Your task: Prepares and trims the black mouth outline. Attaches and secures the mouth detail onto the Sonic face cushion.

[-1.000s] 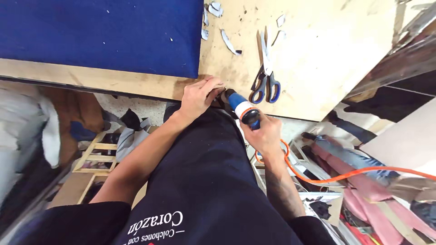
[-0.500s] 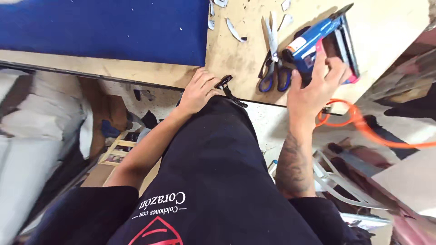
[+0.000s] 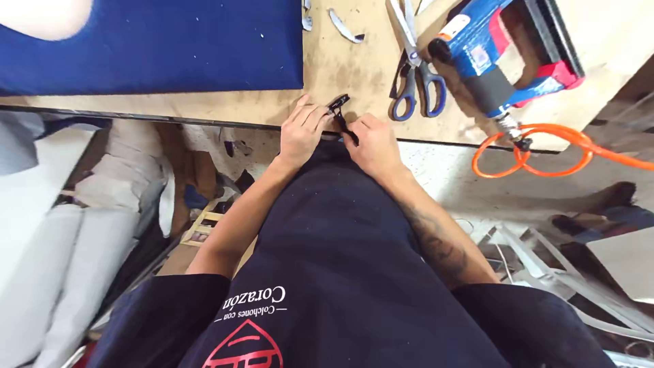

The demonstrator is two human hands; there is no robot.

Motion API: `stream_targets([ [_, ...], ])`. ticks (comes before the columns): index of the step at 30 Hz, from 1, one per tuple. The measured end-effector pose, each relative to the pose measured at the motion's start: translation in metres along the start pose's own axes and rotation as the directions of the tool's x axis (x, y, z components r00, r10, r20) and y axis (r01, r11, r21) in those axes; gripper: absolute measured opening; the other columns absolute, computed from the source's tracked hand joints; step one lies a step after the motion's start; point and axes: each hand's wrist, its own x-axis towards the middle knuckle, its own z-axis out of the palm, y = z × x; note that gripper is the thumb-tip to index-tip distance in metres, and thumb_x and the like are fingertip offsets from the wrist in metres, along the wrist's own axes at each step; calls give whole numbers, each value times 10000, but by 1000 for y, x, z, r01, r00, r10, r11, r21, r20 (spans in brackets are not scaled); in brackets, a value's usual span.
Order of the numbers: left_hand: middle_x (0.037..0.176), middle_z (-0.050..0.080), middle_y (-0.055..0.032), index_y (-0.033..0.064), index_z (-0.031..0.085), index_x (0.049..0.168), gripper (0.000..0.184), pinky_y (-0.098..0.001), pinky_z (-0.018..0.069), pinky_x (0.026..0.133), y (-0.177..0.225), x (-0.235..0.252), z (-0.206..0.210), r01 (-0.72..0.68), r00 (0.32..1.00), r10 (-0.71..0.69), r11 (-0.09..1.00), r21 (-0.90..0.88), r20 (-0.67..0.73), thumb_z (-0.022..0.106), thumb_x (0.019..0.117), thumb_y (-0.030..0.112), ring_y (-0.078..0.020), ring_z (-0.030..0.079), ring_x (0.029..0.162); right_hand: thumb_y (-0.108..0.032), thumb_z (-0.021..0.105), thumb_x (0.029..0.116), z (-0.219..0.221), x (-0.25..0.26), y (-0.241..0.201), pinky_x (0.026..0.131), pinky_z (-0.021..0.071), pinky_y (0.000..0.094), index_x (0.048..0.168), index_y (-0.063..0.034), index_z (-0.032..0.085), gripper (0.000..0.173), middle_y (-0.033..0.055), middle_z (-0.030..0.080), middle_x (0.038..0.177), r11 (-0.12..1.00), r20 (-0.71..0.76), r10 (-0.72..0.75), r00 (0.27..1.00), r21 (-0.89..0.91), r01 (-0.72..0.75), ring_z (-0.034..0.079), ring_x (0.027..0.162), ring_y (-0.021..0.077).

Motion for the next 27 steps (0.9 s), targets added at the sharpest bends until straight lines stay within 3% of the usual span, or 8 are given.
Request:
stream_targets([
  [7,971,778,-94,24,772,981,120,-440,529,1076,8,1,1,12,1000,-12,999,36,8,668,988,83,-221,753,975,-219,566,1030,5,-2,-1,764,593,474,996,19,708,280,192,667,986,1000,8,-27,1000,1,27,698,877,341],
  [10,998,779,-71,75,783,964,167,-412,535,1053,17,18,-11,157,971,-169,984,80,169,653,1003,172,-239,727,1073,-219,547,1036,4,-1,-3,777,590,490,1014,28,700,291,207,663,1013,1000,50,-17,999,-12,18,696,904,364],
  [12,1050,766,-49,128,795,1003,192,-417,559,973,20,33,-21,296,886,-327,945,142,328,653,999,257,-227,700,1109,-219,547,1034,2,0,-5,762,586,505,1020,38,694,296,221,657,1024,1000,86,-2,996,-21,3,695,899,379],
  [14,1053,756,-50,132,799,989,178,-398,535,1000,18,40,-24,376,839,-401,916,141,369,691,973,273,-226,667,1140,-211,549,1031,1,1,-7,784,588,511,1021,39,692,288,222,659,1052,1000,121,18,992,-23,-16,697,922,380],
  [17,1106,717,-51,129,802,935,145,-361,486,1049,13,39,-21,379,855,-391,919,105,340,732,942,256,-227,612,1174,-201,544,1033,1,2,-6,792,588,507,1023,37,689,279,220,653,1073,1000,130,28,991,-16,-26,694,934,375],
  [21,1128,718,27,179,792,939,166,-481,315,1161,11,42,-21,402,814,-431,902,159,390,715,943,326,-188,591,1182,-201,544,1030,1,-2,-6,776,590,513,1039,31,682,270,215,658,1056,999,110,34,993,-15,-33,697,924,375],
  [27,1132,713,30,169,788,957,135,-504,305,1139,4,35,-19,455,822,-442,889,53,358,682,963,252,-173,584,1184,-216,532,1044,-1,-3,-7,829,586,526,1089,37,676,294,226,675,1118,998,84,43,996,-51,-38,702,988,393],
])
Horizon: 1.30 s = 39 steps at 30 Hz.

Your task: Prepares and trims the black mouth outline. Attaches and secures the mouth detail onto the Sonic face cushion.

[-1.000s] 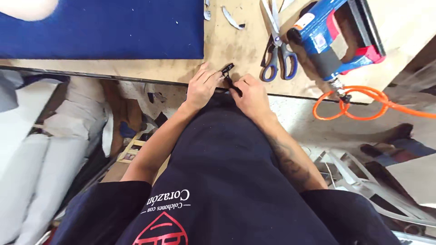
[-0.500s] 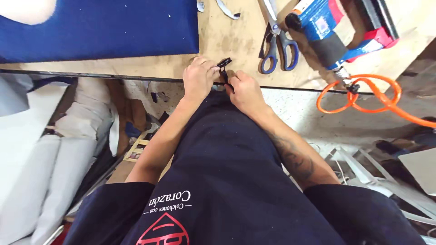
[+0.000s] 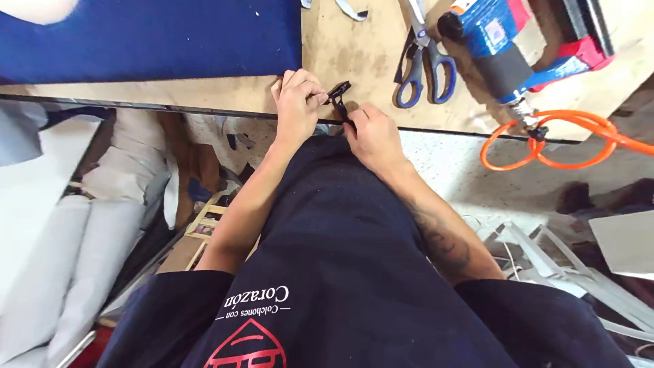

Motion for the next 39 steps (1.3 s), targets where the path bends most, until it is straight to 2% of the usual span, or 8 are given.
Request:
stream_targets([
  [6,1239,690,29,176,757,1112,269,-505,327,1120,-17,-3,-6,-72,996,79,986,-148,41,502,1068,250,-157,559,1236,-224,534,1041,3,-3,6,812,591,496,1104,25,679,295,222,685,1080,999,-104,-37,994,-9,36,706,973,374],
  [9,1217,714,-30,96,704,1257,297,-392,513,1056,-13,-7,-16,-22,993,62,939,-343,104,487,1083,200,-138,651,1164,-223,559,1033,-7,-5,6,802,591,459,1113,1,687,270,189,693,1062,993,-205,-117,972,5,121,708,945,328],
  [13,1188,714,-159,-43,598,1322,397,-382,607,818,9,-14,-35,306,938,-20,524,-795,347,392,1125,233,-234,717,945,-207,558,1045,-40,-5,-6,960,502,501,1147,-37,690,239,151,691,1145,965,-165,-262,951,-15,264,653,1106,323],
  [17,1183,697,-141,-32,570,1346,342,-349,615,760,17,-13,-51,378,902,62,370,-849,428,446,1105,177,-202,708,883,-221,543,1067,-65,-1,-11,1066,402,592,1241,-98,693,261,147,673,1198,953,-246,-303,921,-48,300,580,1217,366],
  [21,1196,678,-158,-6,585,1237,230,-395,633,805,23,-14,-72,335,935,55,197,-921,352,471,1088,128,-243,721,932,-424,528,1059,-84,-23,17,1028,497,519,1322,-39,641,480,235,625,1295,989,-417,139,898,12,-147,593,1230,372],
  [25,1273,654,-170,39,588,1200,225,-434,622,890,28,-22,-82,199,977,79,1,-980,199,658,991,87,-282,717,1037,-570,515,1016,-62,-40,66,898,495,642,1325,-30,606,629,304,601,1227,860,-373,438,818,-91,-502,591,1133,497],
  [33,1308,640,-257,-93,616,1239,304,-517,611,946,64,-20,-111,-152,988,65,170,-974,-143,658,939,-75,-376,704,1102,-512,575,1014,-63,-31,44,807,536,640,1367,-34,498,599,283,618,1155,864,-373,467,802,-1,-504,642,1020,478],
  [39,1273,653,-277,-89,607,1206,268,-526,611,943,73,-19,-134,-353,935,106,236,-905,-338,658,944,-69,-406,692,1121,-623,633,930,-59,-4,29,901,501,659,1077,44,670,684,309,541,1306,845,-274,492,826,-79,-529,576,1141,503],
])
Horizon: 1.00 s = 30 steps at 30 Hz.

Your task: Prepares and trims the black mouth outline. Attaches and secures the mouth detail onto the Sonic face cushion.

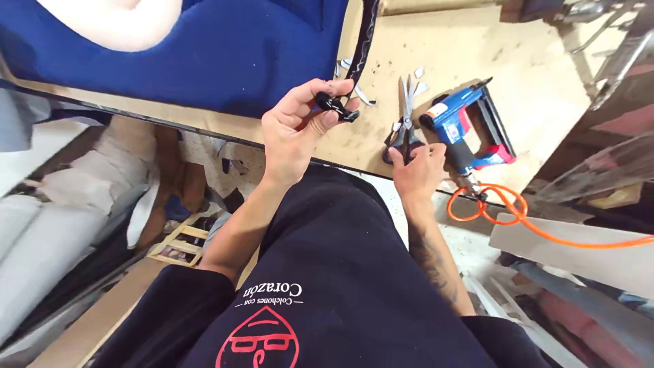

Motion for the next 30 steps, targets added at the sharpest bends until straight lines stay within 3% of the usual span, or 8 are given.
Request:
stream_targets([
  [5,1328,639,-199,-15,582,1316,321,-458,609,941,29,5,-4,65,996,-71,993,-100,-59,618,999,17,-308,703,1101,-348,719,913,-22,3,-4,871,542,586,908,46,711,394,241,647,1104,982,230,13,973,182,-56,652,1014,383],
  [6,1332,643,-188,-2,577,1325,325,-449,608,940,33,6,-6,82,993,-93,987,-142,-74,615,1003,24,-296,706,1099,-272,706,941,-31,-3,-4,804,591,490,950,21,737,295,165,708,1024,924,287,-27,958,372,-85,697,920,283],
  [8,1335,647,-172,17,578,1327,320,-435,607,940,42,10,-11,111,987,-133,973,-204,-95,601,1008,18,-279,709,1099,-168,597,1030,-56,-19,-9,752,636,375,1140,6,700,230,101,746,1070,585,437,-187,880,769,-258,731,881,191],
  [10,1341,642,-187,11,586,1321,323,-433,604,938,50,12,-15,107,986,-135,963,-246,-98,602,999,-4,-287,706,1101,-118,661,947,-81,-41,-19,763,612,324,1116,-29,726,203,81,714,1174,401,296,-371,880,906,-136,700,925,161],
  [12,1350,630,-204,1,581,1311,319,-433,602,942,57,11,-17,98,990,-120,961,-257,-71,601,993,-20,-296,703,1107,-169,807,870,-105,-61,-39,713,598,293,1015,-79,697,203,53,685,1082,347,67,-504,861,929,131,674,868,141],
  [17,1298,659,-211,-11,597,1281,318,-446,618,916,71,12,-9,67,997,-60,984,-165,47,666,975,41,-302,719,1070,-683,787,748,-140,-75,-86,753,536,303,1082,-41,618,744,87,609,1139,590,-76,-634,770,596,544,607,919,117],
  [20,1249,680,-182,2,595,1260,310,-414,623,906,80,9,-4,40,994,-32,997,-71,107,684,966,49,-262,717,1072,-659,778,762,-143,-71,-96,769,535,325,1049,-40,617,701,138,600,1200,670,-114,-641,759,400,625,615,966,154],
  [30,1259,678,-210,-31,567,1299,338,-461,591,982,89,12,0,23,988,-22,1000,-7,153,636,968,-25,-314,690,1158,-439,739,898,-149,-67,-95,710,519,364,965,-14,573,461,198,608,1107,655,-223,-666,712,280,701,620,904,243],
])
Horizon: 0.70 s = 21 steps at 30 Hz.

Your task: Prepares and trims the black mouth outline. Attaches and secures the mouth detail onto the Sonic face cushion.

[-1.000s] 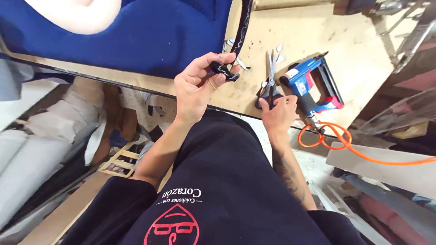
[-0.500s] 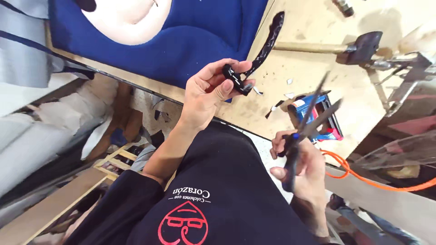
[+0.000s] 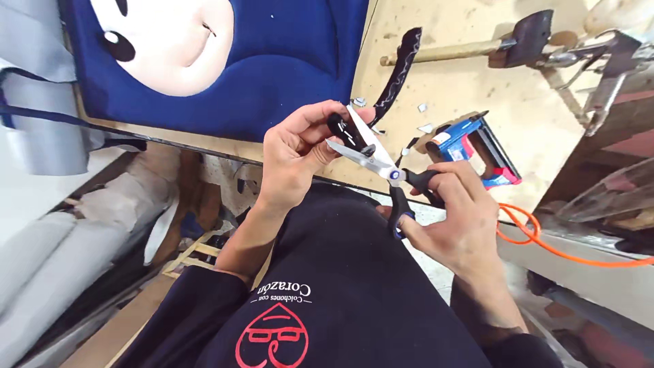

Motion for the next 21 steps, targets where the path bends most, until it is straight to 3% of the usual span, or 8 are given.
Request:
stream_targets([
  [4,1269,675,-227,-4,485,1373,405,-491,609,949,-1,4,7,62,998,-62,998,-8,-26,575,983,-65,-344,713,1114,-453,733,903,-1,0,2,694,512,367,961,-14,595,465,194,614,1076,1000,-13,5,1000,-3,-5,616,880,245],
  [16,1221,692,-205,-21,555,1297,335,-496,612,942,-6,11,20,-7,1000,8,997,74,-17,632,971,-34,-331,713,1104,-503,722,918,-10,-5,19,629,451,306,872,-45,581,481,95,576,902,984,77,1,997,179,-15,545,755,148],
  [21,1203,698,-210,-28,556,1284,315,-501,612,940,-6,12,26,-31,1000,31,995,93,1,612,975,-52,-339,718,1090,-512,715,923,-8,-8,22,627,469,313,866,-37,581,497,112,596,902,981,68,-8,998,195,-6,568,754,158],
])
